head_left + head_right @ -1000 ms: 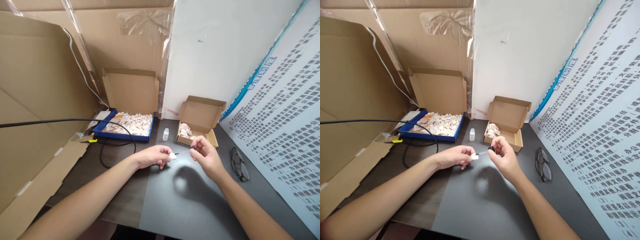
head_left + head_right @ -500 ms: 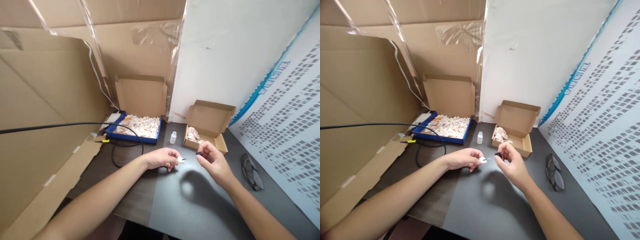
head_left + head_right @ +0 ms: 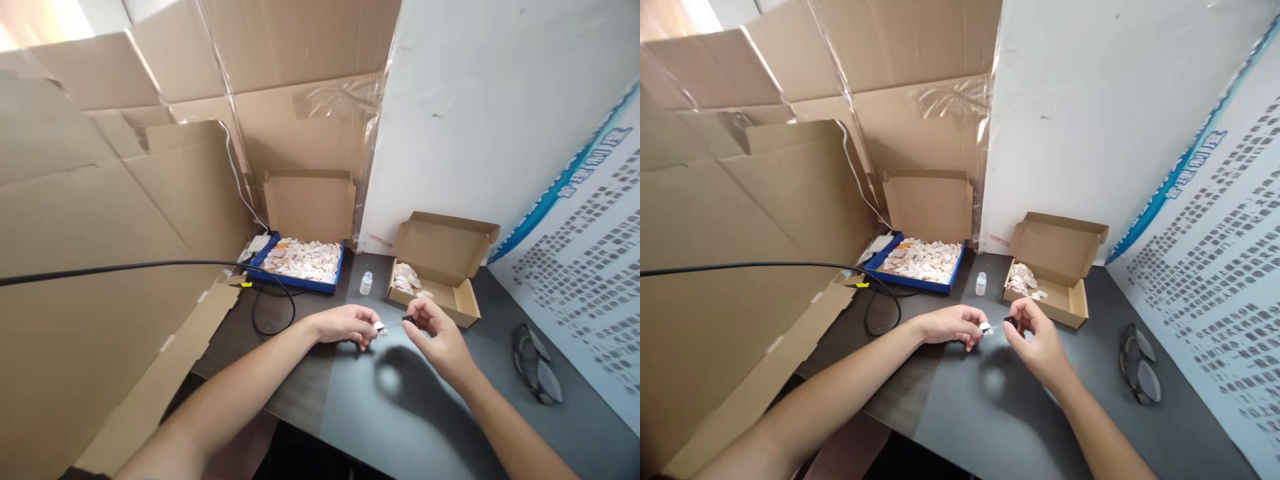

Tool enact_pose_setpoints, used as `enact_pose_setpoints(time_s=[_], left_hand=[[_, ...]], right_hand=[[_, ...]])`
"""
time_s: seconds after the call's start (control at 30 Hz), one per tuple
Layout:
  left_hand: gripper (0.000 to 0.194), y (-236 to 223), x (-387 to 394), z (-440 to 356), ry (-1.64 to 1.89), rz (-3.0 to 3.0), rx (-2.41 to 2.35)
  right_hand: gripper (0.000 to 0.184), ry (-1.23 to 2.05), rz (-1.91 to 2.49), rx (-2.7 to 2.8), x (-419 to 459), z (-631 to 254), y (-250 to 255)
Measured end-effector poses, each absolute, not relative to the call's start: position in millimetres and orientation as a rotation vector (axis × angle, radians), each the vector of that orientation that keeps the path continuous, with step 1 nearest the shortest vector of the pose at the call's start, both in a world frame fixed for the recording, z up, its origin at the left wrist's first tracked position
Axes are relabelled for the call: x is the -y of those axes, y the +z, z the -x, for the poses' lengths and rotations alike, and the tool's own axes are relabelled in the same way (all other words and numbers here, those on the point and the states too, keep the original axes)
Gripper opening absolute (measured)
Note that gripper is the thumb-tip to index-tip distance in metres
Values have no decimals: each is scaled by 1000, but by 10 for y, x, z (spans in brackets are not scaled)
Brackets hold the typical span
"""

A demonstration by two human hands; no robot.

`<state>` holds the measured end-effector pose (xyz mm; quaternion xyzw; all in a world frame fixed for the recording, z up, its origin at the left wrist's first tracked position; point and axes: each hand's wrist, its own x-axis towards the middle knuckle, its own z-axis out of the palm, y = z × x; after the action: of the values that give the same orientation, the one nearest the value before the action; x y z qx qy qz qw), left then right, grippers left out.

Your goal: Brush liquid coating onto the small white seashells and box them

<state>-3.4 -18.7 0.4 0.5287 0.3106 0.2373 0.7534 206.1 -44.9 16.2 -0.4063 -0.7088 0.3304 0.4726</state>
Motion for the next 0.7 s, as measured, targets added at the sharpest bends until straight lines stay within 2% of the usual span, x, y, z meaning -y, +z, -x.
enact_pose_setpoints(time_s=[0.23,0.47,0.7], left_hand=[[26,0,220,33,519,-1137,-698],[34,77,249,34,509,-1166,-746],[36,44,217,35,505,-1148,-726]], right_hand=[[9,908,1044,1782,468,-2019,228],[7,736,1084,1680,502,-2020,243],[9,785,1091,1621,471,-2056,181]])
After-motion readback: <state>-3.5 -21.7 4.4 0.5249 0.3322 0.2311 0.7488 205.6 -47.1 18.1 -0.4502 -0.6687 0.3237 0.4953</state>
